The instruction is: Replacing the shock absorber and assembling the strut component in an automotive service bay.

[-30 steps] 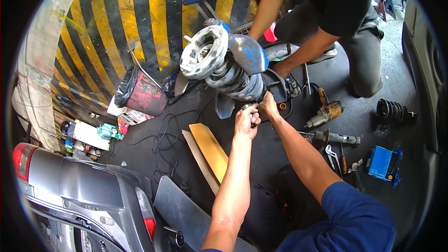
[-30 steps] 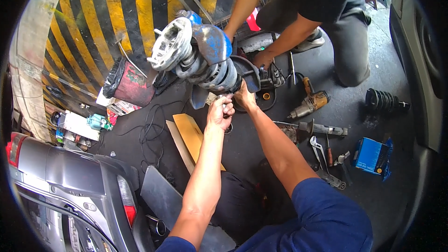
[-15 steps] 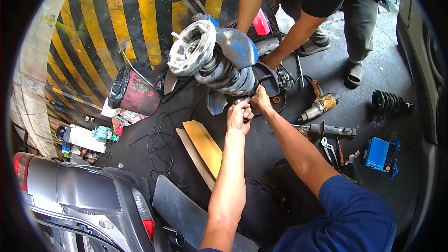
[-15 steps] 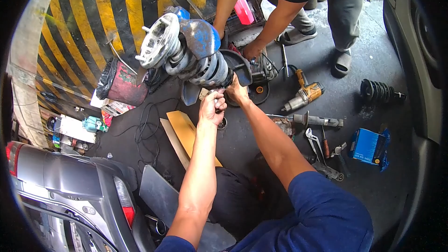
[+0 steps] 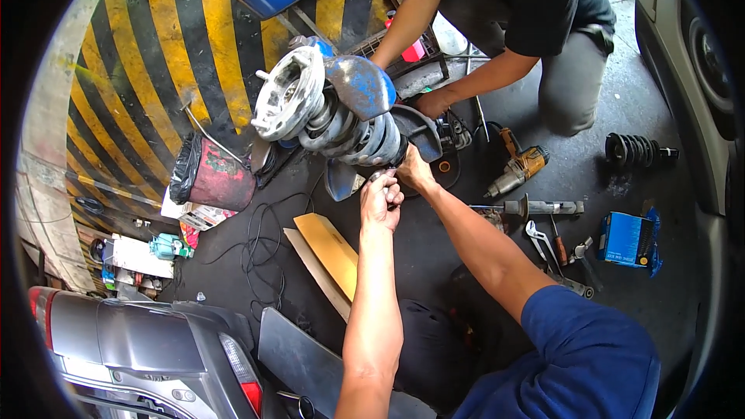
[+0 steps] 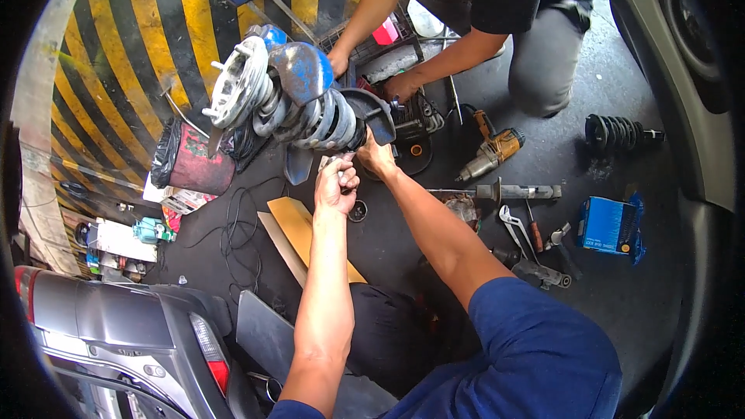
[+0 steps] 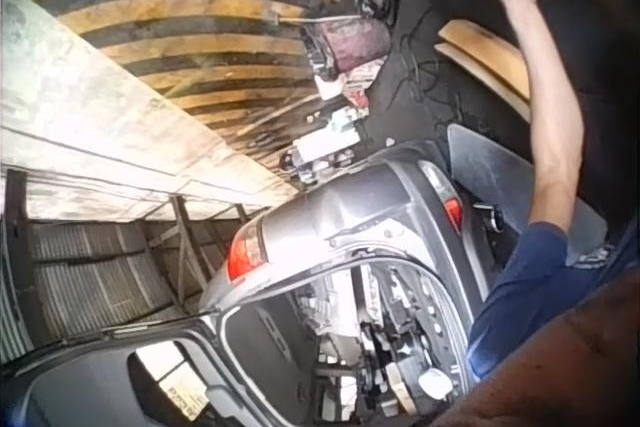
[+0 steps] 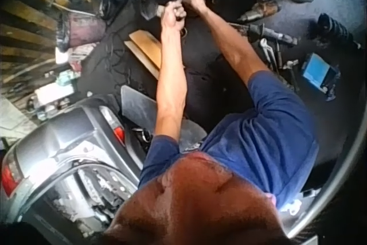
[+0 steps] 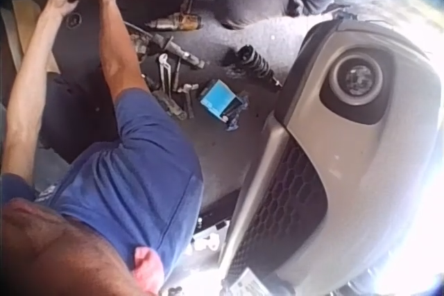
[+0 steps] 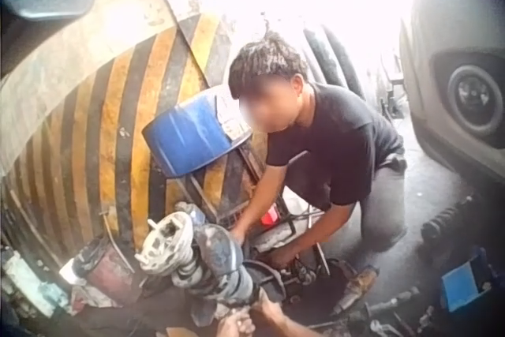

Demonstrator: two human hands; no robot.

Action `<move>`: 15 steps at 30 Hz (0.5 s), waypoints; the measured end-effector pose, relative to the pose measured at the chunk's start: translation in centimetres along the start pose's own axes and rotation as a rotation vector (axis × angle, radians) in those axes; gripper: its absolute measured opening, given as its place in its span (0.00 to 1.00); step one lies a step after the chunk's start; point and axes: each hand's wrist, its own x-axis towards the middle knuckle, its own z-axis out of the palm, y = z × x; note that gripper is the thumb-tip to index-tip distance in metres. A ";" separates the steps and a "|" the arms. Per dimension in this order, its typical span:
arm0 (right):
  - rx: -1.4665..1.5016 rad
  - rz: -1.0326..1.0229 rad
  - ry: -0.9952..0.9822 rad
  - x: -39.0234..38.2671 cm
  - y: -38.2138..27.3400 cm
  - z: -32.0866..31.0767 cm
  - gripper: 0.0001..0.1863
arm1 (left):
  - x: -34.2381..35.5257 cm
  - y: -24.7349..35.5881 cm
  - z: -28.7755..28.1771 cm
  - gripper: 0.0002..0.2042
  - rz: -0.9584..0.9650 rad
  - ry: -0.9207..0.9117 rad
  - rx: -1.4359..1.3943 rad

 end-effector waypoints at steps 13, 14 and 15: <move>-0.010 -0.020 0.013 0.2 1.2 -0.4 0.25 | 0.2 -0.7 0.6 0.06 -0.005 0.031 0.004; 0.003 -0.020 0.005 -0.1 0.8 -0.4 0.25 | 0.2 -0.5 0.3 0.09 -0.014 0.029 -0.024; 0.016 -0.021 -0.002 -0.4 0.2 -0.3 0.25 | 0.2 -0.4 0.0 0.13 -0.022 0.026 -0.052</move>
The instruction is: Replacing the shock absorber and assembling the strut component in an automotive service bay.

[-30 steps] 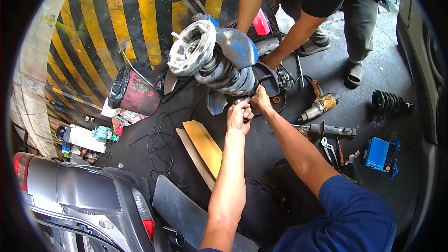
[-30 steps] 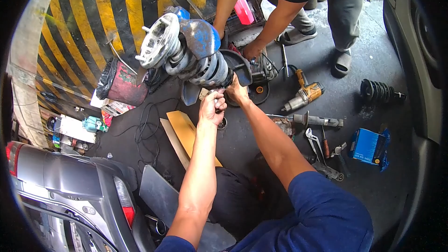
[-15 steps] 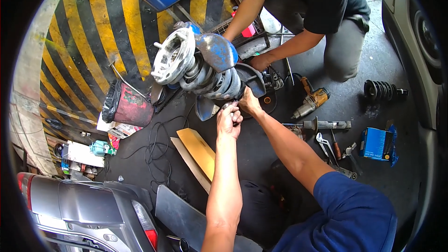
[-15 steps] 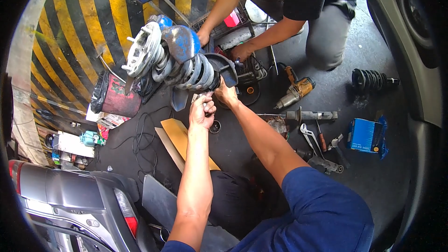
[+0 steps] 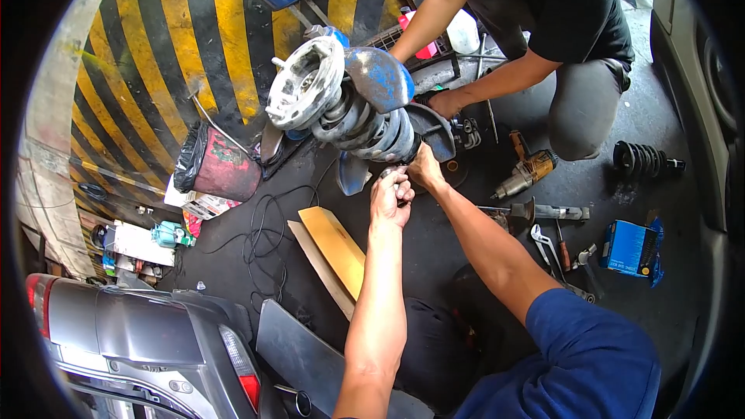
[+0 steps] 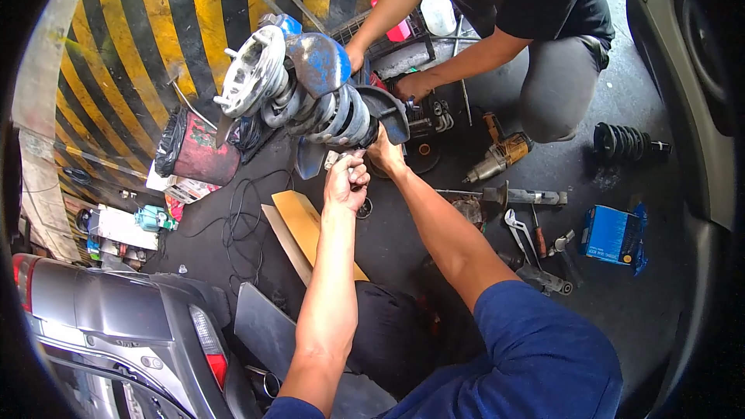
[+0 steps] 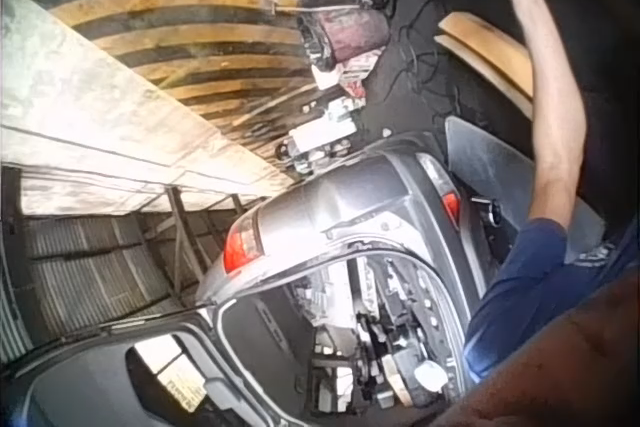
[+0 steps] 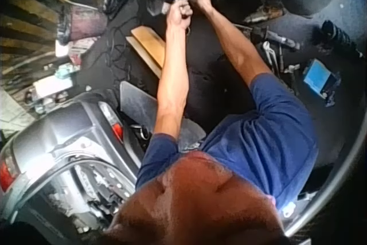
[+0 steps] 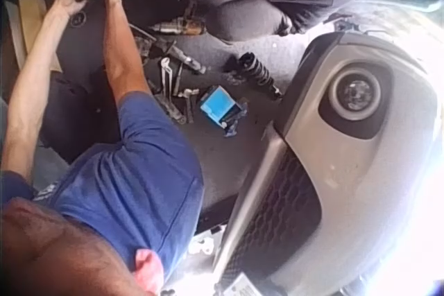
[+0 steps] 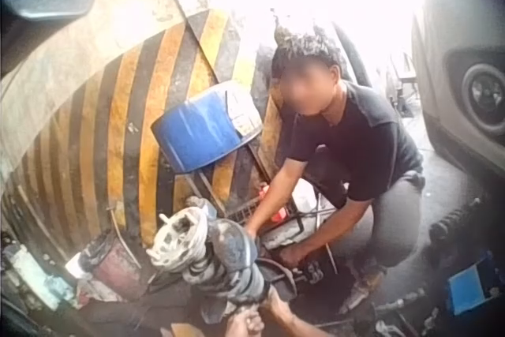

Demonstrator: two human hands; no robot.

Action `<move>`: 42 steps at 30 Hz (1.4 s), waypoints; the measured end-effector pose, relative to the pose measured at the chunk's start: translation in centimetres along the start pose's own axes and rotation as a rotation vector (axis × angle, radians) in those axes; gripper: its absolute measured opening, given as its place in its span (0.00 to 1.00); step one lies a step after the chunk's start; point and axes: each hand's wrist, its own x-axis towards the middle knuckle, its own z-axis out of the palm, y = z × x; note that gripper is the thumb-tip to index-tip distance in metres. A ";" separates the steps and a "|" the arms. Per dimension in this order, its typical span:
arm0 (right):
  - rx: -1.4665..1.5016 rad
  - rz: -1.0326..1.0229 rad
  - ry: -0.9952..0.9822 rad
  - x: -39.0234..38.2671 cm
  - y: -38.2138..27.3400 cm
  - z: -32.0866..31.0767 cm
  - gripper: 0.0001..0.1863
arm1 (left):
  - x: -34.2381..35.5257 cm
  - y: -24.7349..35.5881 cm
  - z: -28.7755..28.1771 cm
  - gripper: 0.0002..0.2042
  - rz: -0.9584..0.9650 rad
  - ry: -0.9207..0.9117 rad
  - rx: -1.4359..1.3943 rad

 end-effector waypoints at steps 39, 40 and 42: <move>-0.304 0.240 -0.261 -7.7 14.0 -8.0 0.22 | -0.5 -0.1 0.2 0.09 -0.003 -0.016 -0.037; -0.311 0.252 -0.242 -7.8 15.5 -9.6 0.22 | -0.3 -0.5 0.7 0.10 -0.016 -0.034 -0.042; -0.384 0.276 -0.422 -8.5 17.1 -12.5 0.24 | -0.2 -1.3 1.4 0.08 -0.037 -0.050 -0.038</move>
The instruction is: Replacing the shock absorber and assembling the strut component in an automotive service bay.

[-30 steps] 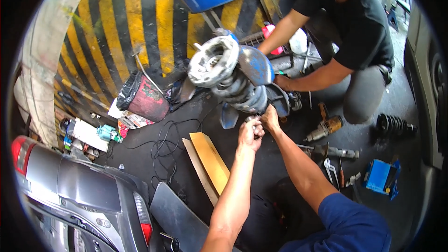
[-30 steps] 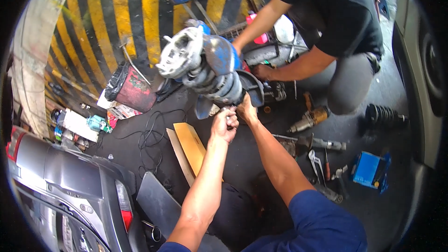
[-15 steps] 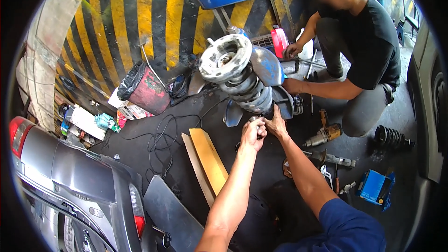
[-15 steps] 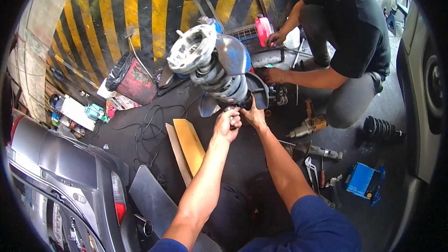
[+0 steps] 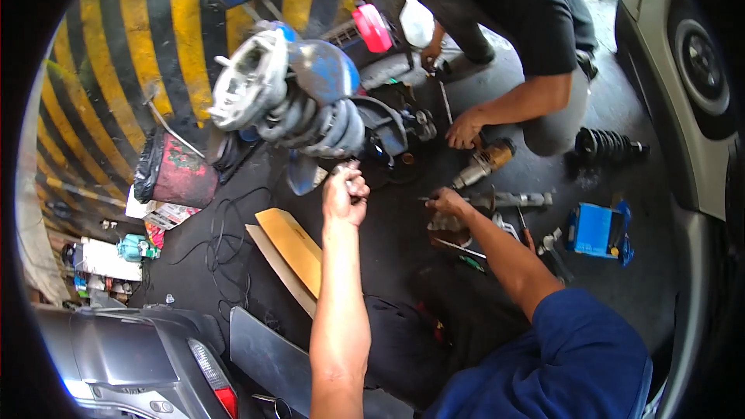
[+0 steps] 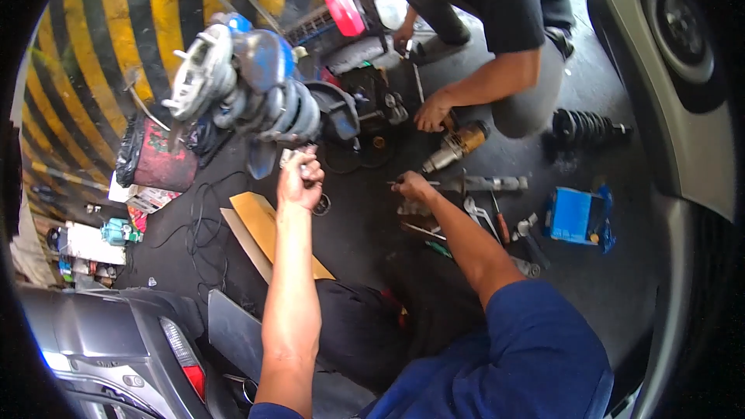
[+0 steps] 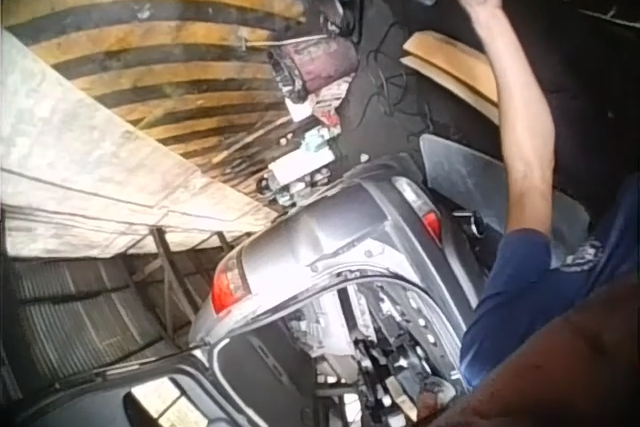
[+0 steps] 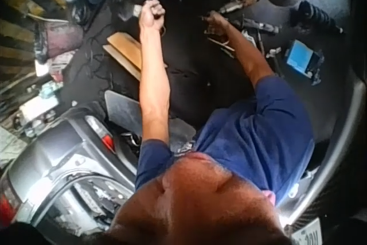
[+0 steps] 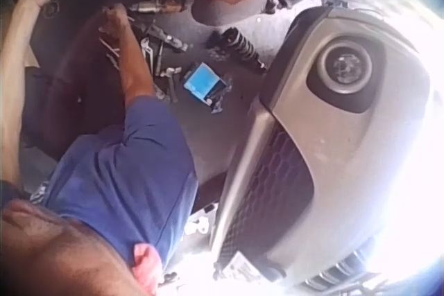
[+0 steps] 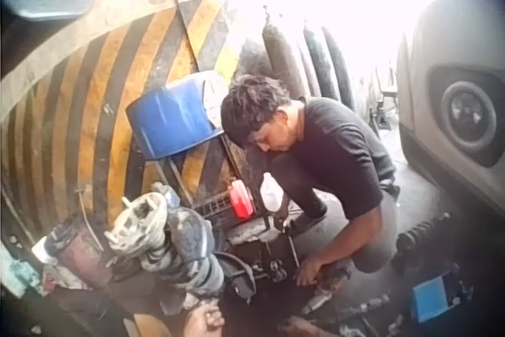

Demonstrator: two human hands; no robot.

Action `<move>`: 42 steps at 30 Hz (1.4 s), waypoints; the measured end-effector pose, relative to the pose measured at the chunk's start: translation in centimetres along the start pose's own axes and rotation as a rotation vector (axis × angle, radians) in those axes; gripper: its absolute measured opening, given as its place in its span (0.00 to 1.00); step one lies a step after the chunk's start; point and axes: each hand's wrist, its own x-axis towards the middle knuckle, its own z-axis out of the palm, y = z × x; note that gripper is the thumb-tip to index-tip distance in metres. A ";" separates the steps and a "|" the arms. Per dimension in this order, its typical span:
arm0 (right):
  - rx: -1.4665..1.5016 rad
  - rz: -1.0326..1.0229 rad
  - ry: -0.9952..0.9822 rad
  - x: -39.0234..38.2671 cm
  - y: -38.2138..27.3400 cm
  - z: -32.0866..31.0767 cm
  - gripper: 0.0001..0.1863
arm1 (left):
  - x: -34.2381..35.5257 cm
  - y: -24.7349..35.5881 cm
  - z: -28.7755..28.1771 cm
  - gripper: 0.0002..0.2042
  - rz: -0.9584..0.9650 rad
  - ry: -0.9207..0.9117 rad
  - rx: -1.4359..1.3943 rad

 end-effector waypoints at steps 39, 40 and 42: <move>0.239 -0.054 0.274 10.6 -13.6 4.0 0.39 | -0.1 1.5 -1.4 0.08 0.048 0.036 0.135; 0.200 -0.069 0.355 11.6 -11.7 2.8 0.36 | 0.4 0.6 -0.3 0.08 0.032 -0.006 0.136; 0.091 -0.095 0.429 11.3 -13.3 4.7 0.28 | -0.2 1.1 -1.4 0.09 0.044 0.036 0.134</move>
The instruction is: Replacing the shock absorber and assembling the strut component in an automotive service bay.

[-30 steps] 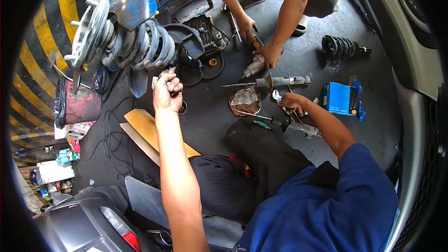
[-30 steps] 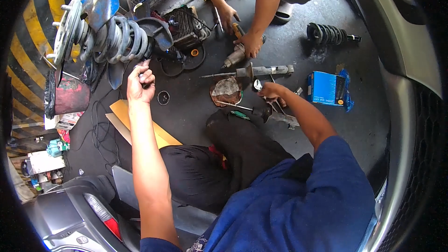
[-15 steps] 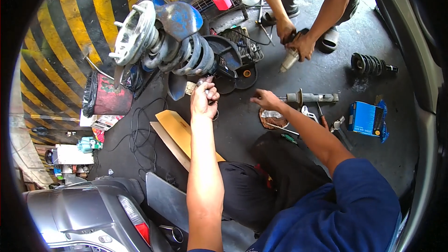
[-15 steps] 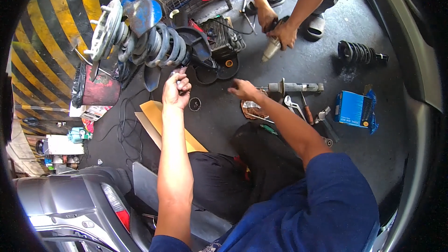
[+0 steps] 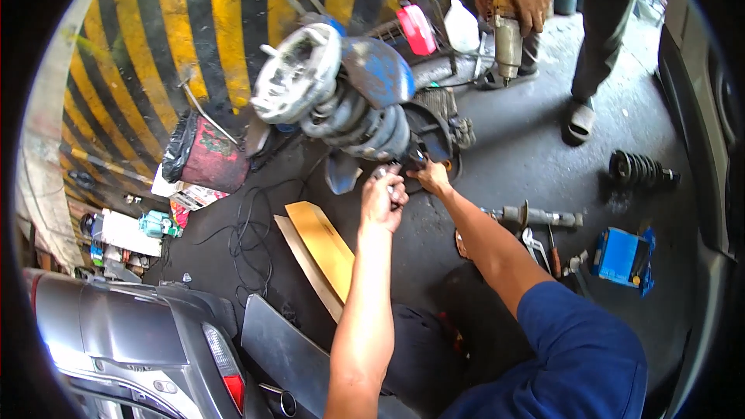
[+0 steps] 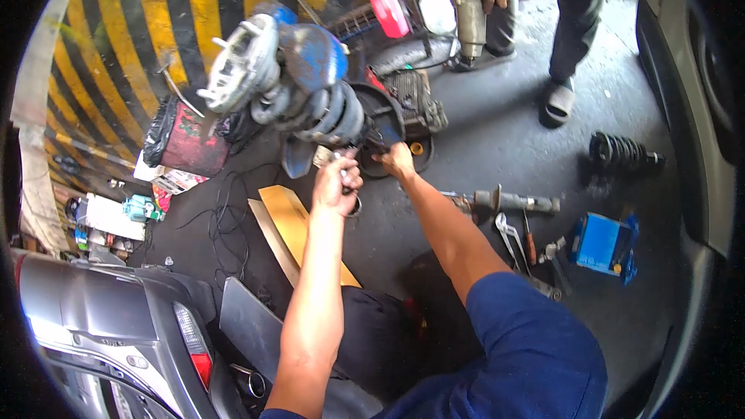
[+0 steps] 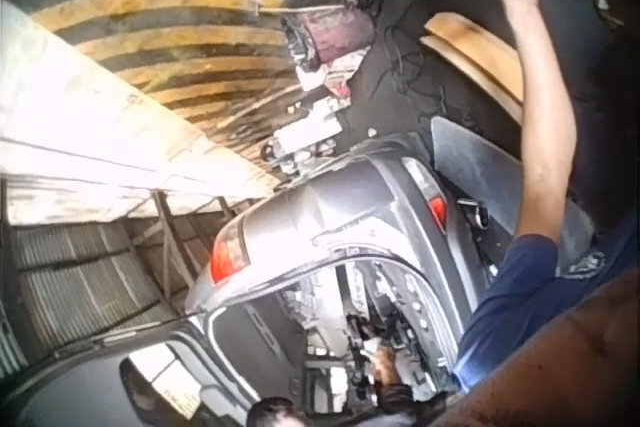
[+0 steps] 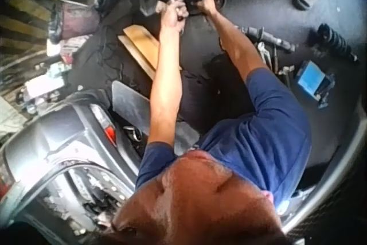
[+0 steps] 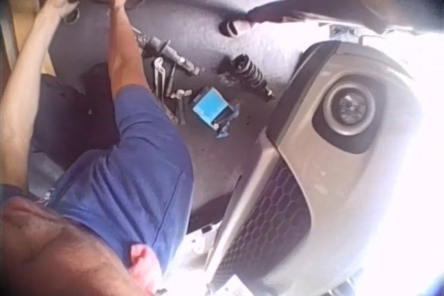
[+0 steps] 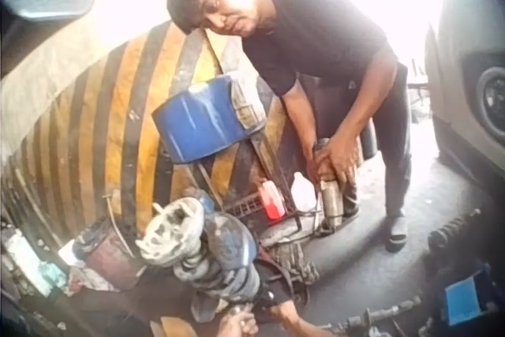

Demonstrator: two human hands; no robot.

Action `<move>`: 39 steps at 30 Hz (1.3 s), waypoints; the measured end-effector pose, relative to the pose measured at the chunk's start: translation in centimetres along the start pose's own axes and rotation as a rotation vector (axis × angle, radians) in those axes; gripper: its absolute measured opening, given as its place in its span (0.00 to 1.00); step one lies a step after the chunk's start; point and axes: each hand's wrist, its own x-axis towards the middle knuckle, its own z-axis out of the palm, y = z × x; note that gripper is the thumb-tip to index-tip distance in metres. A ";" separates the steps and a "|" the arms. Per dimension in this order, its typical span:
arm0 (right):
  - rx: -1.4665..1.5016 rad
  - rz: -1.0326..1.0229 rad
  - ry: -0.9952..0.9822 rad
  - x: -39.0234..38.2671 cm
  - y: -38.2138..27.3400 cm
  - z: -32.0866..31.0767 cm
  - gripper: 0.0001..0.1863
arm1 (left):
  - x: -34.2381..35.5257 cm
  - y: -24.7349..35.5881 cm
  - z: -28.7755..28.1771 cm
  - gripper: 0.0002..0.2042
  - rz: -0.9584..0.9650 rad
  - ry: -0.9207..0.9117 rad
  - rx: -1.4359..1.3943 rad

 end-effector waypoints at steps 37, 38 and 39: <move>0.438 -0.178 -0.241 -0.7 8.1 -1.4 0.36 | 0.7 -1.4 -0.7 0.09 0.208 -0.111 -0.097; 0.443 -0.165 -0.261 -1.8 8.4 -1.7 0.36 | 0.9 -1.3 -0.9 0.08 0.182 -0.136 -0.098; 0.449 -0.151 -0.281 -2.2 8.2 -1.5 0.36 | 0.9 -1.2 -1.1 0.06 0.126 -0.096 -0.044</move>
